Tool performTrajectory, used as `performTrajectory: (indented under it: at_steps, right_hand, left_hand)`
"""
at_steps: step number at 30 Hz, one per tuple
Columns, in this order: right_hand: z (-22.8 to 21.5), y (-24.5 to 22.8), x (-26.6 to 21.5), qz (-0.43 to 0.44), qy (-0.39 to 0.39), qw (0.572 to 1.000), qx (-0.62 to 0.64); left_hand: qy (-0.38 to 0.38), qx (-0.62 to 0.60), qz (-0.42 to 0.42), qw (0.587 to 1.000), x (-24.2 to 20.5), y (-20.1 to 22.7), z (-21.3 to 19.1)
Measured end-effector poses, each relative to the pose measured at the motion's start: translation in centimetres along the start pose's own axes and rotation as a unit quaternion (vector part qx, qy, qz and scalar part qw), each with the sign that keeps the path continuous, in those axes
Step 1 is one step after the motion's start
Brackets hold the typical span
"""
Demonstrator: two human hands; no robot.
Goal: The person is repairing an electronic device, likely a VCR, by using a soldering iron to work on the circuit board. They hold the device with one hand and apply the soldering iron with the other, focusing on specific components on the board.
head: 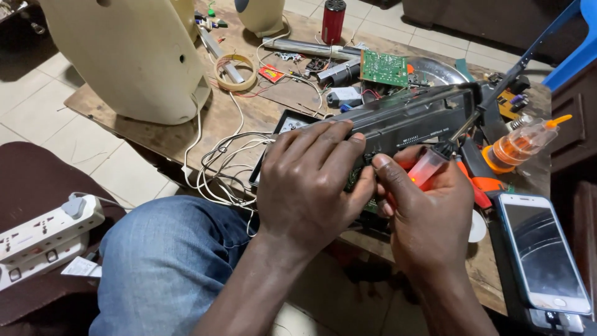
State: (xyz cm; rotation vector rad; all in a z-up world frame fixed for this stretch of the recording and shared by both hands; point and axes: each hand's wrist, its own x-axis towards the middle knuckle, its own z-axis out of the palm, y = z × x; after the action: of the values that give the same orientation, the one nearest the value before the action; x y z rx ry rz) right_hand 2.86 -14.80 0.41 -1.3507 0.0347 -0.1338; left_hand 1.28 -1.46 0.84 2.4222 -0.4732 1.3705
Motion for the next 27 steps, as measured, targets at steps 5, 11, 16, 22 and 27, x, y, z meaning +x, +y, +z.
performTrajectory:
  at_steps: [5, 11, 16, 22, 27]
  right_hand:
    - [0.2, -0.1, 0.2, 0.005, 0.018, 1.0, -0.005]
    - [-0.1, -0.6, 0.0, 0.017, 0.016, 0.999, -0.024]
    - [-1.8, -2.9, -1.4, 0.071, -0.027, 0.991, -0.112]
    - [-4.5, -3.8, -2.7, 0.177, -0.041, 0.94, -0.287]
    - [-7.7, -0.2, -2.0, 0.022, -0.146, 0.814, -0.561]
  left_hand:
    - [-0.003, 0.003, 0.004, 1.0, 0.1, 0.0, -0.1]
    - [-0.007, 0.006, 0.007, 1.0, 0.2, 0.1, -0.1]
    - [-0.01, 0.008, 0.005, 1.0, 0.3, -0.1, 0.0]
    - [0.003, 0.003, 0.009, 1.0, 0.2, -0.1, -0.1]
    - [-0.004, 0.014, 0.012, 1.0, 0.2, -0.1, 0.1]
